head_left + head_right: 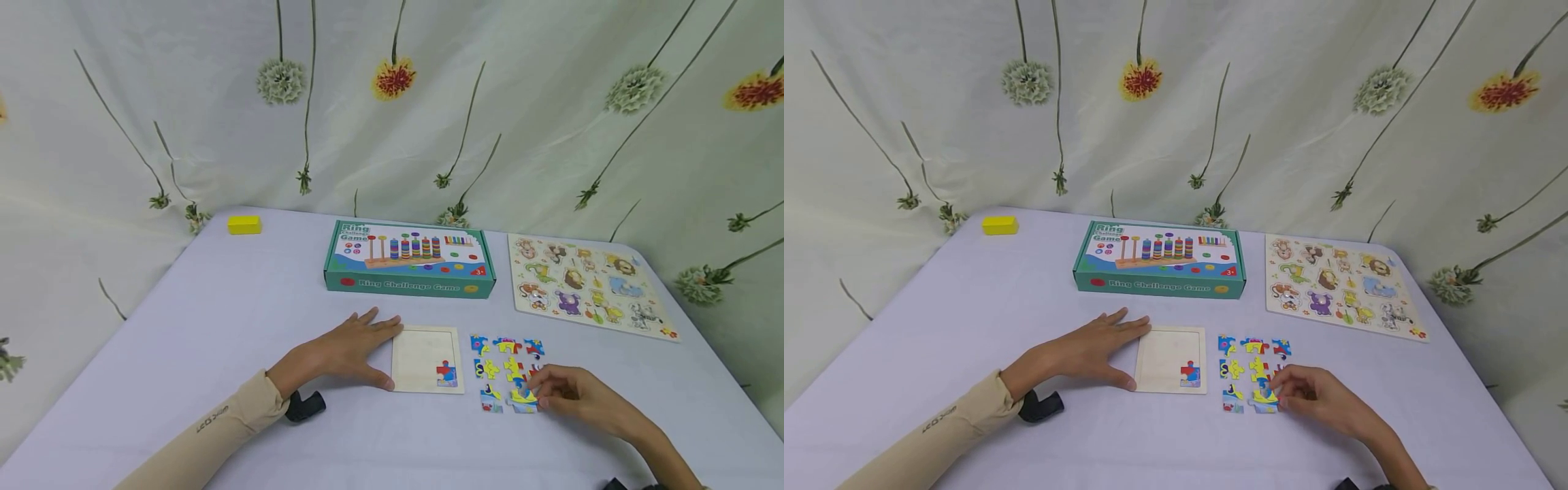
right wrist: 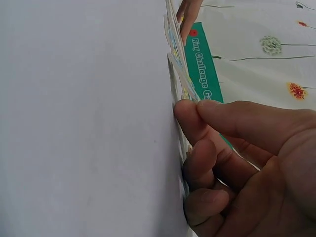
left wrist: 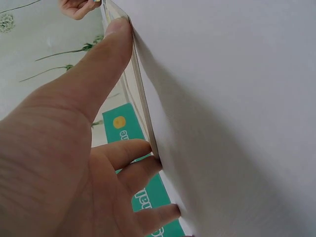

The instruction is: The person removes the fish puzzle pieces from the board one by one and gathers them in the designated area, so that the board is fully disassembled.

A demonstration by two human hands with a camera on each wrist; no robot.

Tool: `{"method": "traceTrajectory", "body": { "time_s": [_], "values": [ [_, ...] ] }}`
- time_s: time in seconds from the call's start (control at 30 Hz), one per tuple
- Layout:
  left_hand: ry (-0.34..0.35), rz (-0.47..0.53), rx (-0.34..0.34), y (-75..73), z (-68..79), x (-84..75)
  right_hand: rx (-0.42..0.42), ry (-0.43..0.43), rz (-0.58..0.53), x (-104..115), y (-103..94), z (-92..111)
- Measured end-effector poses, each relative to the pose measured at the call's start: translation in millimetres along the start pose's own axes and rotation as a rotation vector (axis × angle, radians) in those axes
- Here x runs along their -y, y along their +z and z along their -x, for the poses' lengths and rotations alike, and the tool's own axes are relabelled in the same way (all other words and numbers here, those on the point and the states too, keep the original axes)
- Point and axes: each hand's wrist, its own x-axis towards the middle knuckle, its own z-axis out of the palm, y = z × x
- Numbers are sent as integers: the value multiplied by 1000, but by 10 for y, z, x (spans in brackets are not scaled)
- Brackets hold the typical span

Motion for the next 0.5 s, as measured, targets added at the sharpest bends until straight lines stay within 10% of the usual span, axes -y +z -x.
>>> {"method": "traceTrajectory", "body": {
  "time_s": [0.5],
  "values": [
    [1,6,-7,5,7,7,16,-52,21,-19,10,-7]
  ]
}}
